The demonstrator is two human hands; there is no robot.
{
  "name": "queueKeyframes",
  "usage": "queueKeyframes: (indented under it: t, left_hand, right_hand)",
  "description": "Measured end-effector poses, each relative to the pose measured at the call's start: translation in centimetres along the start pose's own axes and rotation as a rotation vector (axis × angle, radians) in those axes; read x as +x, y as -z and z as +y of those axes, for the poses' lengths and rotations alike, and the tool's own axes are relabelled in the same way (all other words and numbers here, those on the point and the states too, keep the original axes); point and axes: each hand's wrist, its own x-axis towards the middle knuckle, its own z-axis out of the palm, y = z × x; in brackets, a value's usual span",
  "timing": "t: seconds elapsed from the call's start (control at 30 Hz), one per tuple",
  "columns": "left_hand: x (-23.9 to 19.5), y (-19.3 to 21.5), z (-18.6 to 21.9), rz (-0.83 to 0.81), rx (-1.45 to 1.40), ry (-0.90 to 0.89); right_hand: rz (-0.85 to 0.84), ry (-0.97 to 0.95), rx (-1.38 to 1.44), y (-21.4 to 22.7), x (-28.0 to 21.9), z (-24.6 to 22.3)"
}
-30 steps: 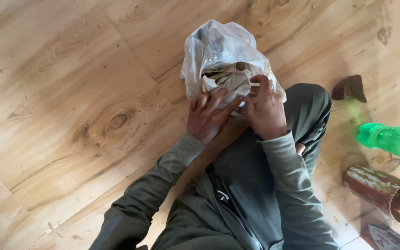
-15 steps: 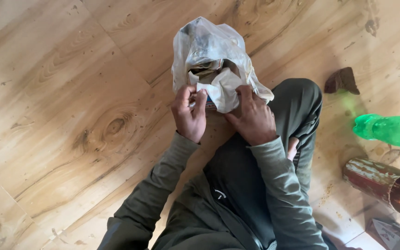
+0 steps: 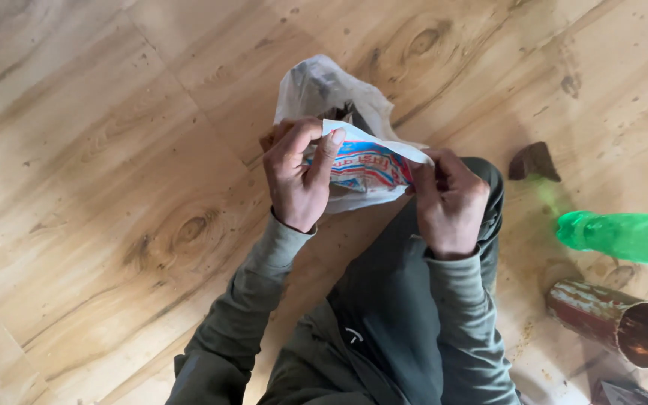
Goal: The person enters a room and sits on the floor to open a plastic bag, a cardboard box, and a paper packet. They empty the contents of the paper packet and a second plastic bag into a metal container.
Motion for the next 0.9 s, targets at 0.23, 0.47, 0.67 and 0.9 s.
queueKeyframes:
  t: [0.23,0.47,0.67,0.9]
  left_hand:
    - [5.4,0.8,8.0,-0.118,-0.233,-0.273]
    - [5.1,-2.7,15.4,-0.292,-0.424,-0.321]
    - [-4.0,-10.7,16.4,-0.558,-0.812,-0.018]
    - [-14.9,-17.7,19.8,-0.853,-0.735,0.084]
  right_hand:
    - [0.114,-0.05,0.498,5.3,-0.3,-3.8]
    - [0.404,0.125,0.565,14.3,-3.7,-4.2]
    - [0.642,0.077,0.137,21.9,-11.0,-1.3]
    - [0.964,-0.195,-0.001,24.0,-21.0,4.6]
